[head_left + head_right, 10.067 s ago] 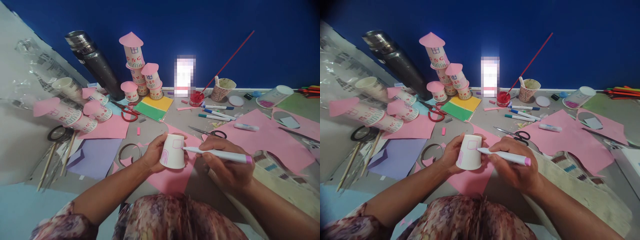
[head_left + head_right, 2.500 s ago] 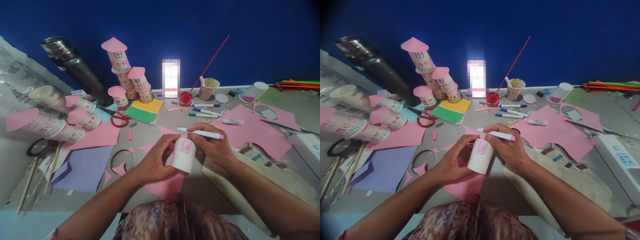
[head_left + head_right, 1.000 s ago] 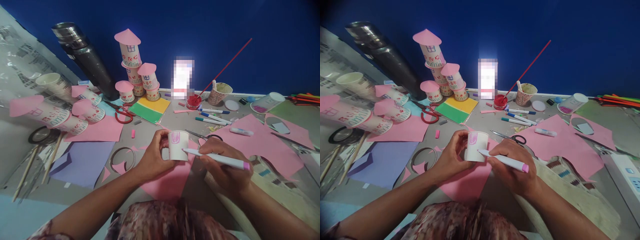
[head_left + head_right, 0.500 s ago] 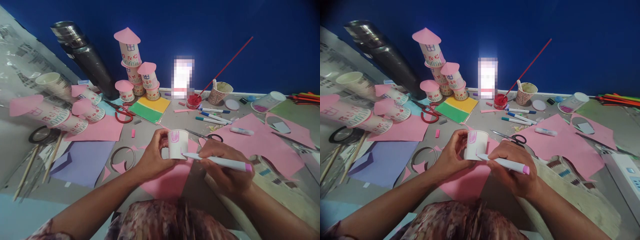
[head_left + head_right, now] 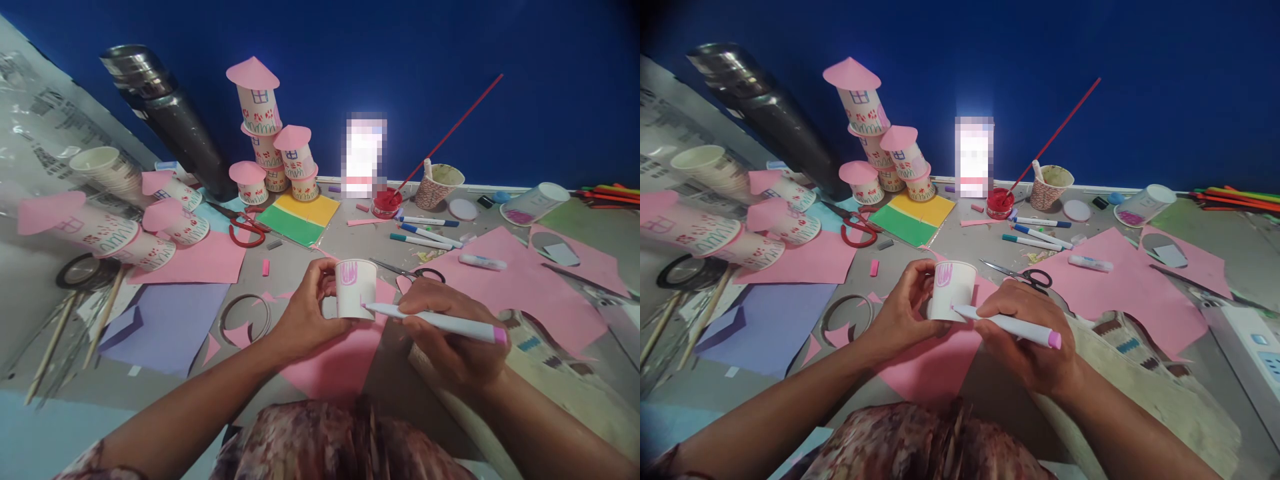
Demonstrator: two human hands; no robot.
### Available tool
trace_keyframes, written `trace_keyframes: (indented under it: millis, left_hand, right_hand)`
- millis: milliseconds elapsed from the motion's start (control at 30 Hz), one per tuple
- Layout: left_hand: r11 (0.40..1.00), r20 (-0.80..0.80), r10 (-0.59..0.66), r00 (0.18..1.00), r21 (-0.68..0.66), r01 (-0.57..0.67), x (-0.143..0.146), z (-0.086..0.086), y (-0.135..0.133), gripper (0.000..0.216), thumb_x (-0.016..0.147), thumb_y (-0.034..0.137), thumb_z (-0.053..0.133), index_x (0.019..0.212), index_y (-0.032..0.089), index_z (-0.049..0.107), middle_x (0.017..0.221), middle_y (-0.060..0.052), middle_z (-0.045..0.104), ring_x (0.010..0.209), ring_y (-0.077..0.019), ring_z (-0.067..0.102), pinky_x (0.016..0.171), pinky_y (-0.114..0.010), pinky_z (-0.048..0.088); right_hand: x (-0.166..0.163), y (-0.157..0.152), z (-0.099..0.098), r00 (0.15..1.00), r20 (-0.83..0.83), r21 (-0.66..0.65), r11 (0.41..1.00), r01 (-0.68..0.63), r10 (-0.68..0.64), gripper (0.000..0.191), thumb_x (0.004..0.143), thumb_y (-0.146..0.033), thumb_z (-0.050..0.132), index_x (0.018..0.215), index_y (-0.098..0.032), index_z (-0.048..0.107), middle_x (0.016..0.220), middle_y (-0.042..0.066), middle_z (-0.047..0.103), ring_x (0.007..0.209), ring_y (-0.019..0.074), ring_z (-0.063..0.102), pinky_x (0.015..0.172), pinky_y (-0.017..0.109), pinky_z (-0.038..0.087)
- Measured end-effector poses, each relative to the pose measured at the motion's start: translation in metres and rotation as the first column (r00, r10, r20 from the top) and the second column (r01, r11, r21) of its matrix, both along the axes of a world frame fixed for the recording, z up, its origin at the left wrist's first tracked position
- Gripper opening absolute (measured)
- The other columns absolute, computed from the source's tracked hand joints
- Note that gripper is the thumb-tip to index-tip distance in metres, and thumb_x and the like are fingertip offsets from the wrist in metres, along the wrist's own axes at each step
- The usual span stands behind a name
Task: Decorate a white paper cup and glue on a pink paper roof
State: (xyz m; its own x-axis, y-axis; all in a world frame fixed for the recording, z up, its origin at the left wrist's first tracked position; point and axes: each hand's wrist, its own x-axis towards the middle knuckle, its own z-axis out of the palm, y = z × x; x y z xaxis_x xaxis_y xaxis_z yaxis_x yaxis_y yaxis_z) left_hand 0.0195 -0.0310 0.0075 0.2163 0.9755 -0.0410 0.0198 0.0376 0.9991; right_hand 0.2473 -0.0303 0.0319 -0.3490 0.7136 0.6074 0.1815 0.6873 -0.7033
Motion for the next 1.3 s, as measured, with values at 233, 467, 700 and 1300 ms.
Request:
trace_keyframes:
  millis: [233, 467, 700, 1300]
  left_hand:
    - [0.999, 0.006, -0.036, 0.999, 0.02, 0.035, 0.0021, -0.0014, -0.0017, 0.066, 0.068, 0.015, 0.086, 0.122, 0.025, 0.049, 0.125, -0.007, 0.063, 0.118, -0.0255, 0.067, 0.102, -0.04, 0.053]
    - [0.998, 0.097, -0.051, 0.994, -0.033, 0.054, 0.0022, -0.0022, -0.0024, 0.067, 0.07, 0.013, 0.086, 0.124, 0.026, 0.048, 0.127, -0.007, 0.062, 0.123, -0.0252, 0.067, 0.104, -0.039, 0.053]
    - [0.996, 0.187, -0.052, 0.981, -0.06, 0.065, 0.0004, -0.0079, -0.0027, 0.07, 0.069, 0.015, 0.091, 0.124, 0.027, 0.049, 0.125, -0.004, 0.063, 0.122, -0.0222, 0.067, 0.102, -0.035, 0.053]
    - [0.994, 0.247, -0.002, 0.969, -0.106, 0.029, -0.0004, -0.0079, -0.0015, 0.076, 0.062, 0.019, 0.096, 0.122, 0.027, 0.05, 0.122, -0.005, 0.065, 0.119, -0.024, 0.067, 0.101, -0.037, 0.054]
  right_hand:
    - [0.0013, 0.0002, -0.0059, 0.997, -0.014, 0.04, 0.996, 0.074, -0.073, 0.023, 0.09, -0.007, 0.07, 0.107, -0.022, 0.07, 0.085, 0.004, 0.075, 0.072, 0.0194, 0.066, 0.066, 0.035, 0.05]
    - [-0.0008, 0.0, -0.003, 0.995, 0.001, 0.032, 0.994, 0.101, -0.101, 0.018, 0.091, -0.008, 0.069, 0.102, -0.023, 0.07, 0.082, 0.003, 0.074, 0.068, 0.017, 0.064, 0.063, 0.033, 0.05]
    - [0.0001, -0.0007, -0.0012, 0.994, -0.015, 0.004, 0.994, 0.105, -0.105, 0.018, 0.091, -0.008, 0.068, 0.099, -0.023, 0.07, 0.081, 0.001, 0.074, 0.067, 0.0161, 0.062, 0.062, 0.032, 0.048]
    - [0.0043, -0.0024, 0.0024, 0.992, -0.018, 0.0, 0.993, 0.121, -0.121, 0.019, 0.091, -0.006, 0.067, 0.098, -0.024, 0.069, 0.08, 0.0, 0.074, 0.068, 0.0161, 0.061, 0.064, 0.033, 0.047]
